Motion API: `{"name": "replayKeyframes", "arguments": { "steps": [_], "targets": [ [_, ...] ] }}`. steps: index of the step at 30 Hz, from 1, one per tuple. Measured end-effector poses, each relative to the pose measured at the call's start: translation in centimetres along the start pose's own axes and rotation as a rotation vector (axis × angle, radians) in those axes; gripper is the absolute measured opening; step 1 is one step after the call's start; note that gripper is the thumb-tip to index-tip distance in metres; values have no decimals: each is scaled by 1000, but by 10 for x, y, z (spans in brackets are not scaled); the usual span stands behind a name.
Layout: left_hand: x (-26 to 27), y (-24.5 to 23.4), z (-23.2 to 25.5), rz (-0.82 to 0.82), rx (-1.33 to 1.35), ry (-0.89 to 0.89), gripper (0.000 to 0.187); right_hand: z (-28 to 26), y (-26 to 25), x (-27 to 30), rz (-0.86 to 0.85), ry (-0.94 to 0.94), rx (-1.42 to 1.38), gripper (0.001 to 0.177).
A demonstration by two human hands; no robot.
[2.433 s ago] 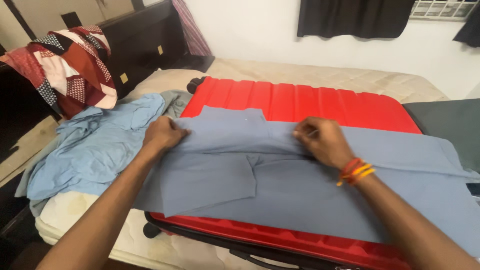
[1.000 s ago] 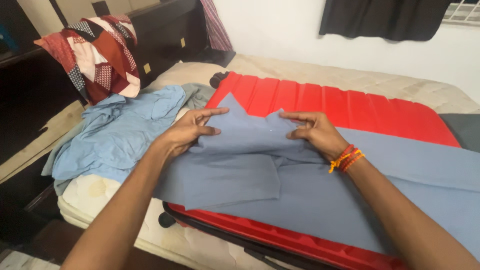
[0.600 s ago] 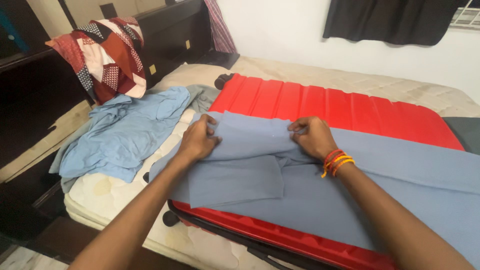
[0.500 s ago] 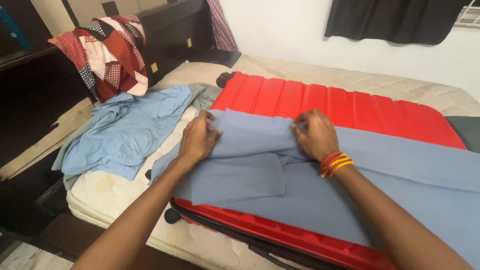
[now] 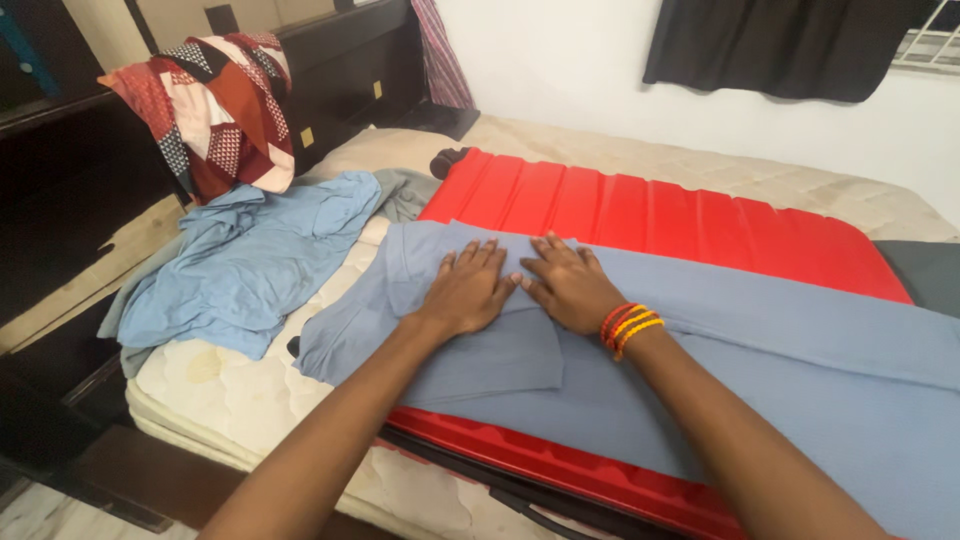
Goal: The person folds a light blue shirt and a light blue t-shirt on a red suitcase, smoothing and aligning each garment before folding it into a compact rectangle. The person then picks up a grey hoodie, zips it closed, and places it on the suitcase.
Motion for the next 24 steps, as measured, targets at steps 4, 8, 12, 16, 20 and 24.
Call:
{"name": "replayKeyframes", "arguments": {
  "steps": [4, 8, 12, 16, 20, 24],
  "targets": [
    [12, 5, -2, -220, -137, -205, 76, 19, 2, 22, -104, 61, -33, 73],
    [16, -11, 8, -224, -123, -230, 80, 18, -25, 55, -59, 28, -3, 81],
    [17, -12, 7, -208, -126, -206, 79, 0, -34, 87, -136, -13, 118, 89],
    [15, -10, 0, -212, -139, -182, 78, -9, -31, 82, -161, 7, 165, 86],
    [10, -8, -12, -222, -148, -175, 77, -12, -25, 70, -174, 22, 167, 86],
    [2, -5, -26, -225, -162, -155, 76, -14, -19, 57, -173, 40, 157, 85]
  ]
}}
Point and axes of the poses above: each hand's wrist, its own x-axis away from the middle knuckle, its own y-axis out of the palm, z = x × y, the point moved 10 cm from there along -x, towards the middle knuckle, and after that the axes turned 4 degrees about z, right-handed, at the moved point
